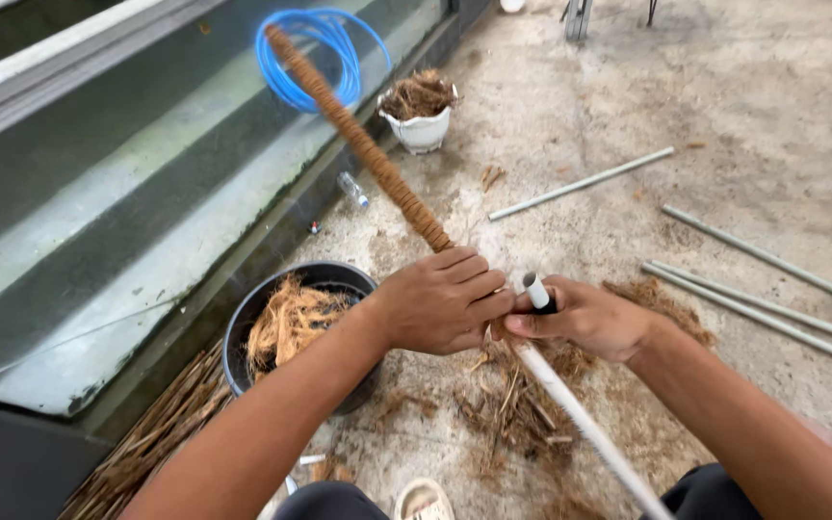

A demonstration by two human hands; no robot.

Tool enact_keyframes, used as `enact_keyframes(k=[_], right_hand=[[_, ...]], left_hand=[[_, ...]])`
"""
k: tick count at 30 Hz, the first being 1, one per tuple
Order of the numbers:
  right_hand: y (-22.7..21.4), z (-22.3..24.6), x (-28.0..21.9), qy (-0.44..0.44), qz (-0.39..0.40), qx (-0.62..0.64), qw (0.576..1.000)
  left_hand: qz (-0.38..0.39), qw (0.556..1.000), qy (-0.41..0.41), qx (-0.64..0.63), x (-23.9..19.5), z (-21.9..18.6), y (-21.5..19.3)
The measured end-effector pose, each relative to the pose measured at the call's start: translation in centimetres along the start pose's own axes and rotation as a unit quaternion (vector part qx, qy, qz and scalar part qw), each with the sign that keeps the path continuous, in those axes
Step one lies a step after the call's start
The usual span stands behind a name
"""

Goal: The person sits on the ground and wraps coconut fiber around a long white PVC pipe. They use their hands to pull fibers from a black bucket and wrap them tightly around the pipe, occasionally using a smaller white tube to press the fibers down.

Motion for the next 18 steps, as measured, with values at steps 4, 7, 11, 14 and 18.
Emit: enact_keyframes(k=[4,7,11,14,18], right_hand=[[-0.3,-0.3,-1.7,0.079,-0.008,0.020,0.997],[0.2,0.0,-2.4,0.063,0.027,0.019,0.997],[-0.3,0.5,-2.9,0.035,0.095,-0.063,0.993],[-0.3,0.9,-2.9,0.005,0.125,-0.173,0.977],[0.4,2.0,-2.8,-0.069,0.111,-0.279,0.951]], left_hand=[[-0.013,0.999,0.007,-0.041,-0.2,-1.4,0.3],[-0.014,1.000,-0.010,-0.001,-0.3,-2.5,1.8],[-0.025,0.999,-0.018,0.012,-0.7,-3.6,3.2],[-0.026,0.999,-0.037,-0.013,-1.2,-4.0,3.6],[-0.055,0.996,-0.062,-0.029,-2.2,-4.1,3.1]])
Point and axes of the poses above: each hand's wrist, its own x-axis towards the middle knuckle, its own y-axis out of the palm, z = x × y, the point moved 5 cm from there along x, towards the middle knuckle, and after that the axes turned 10 degrees about -y, right-handed, at the moved point
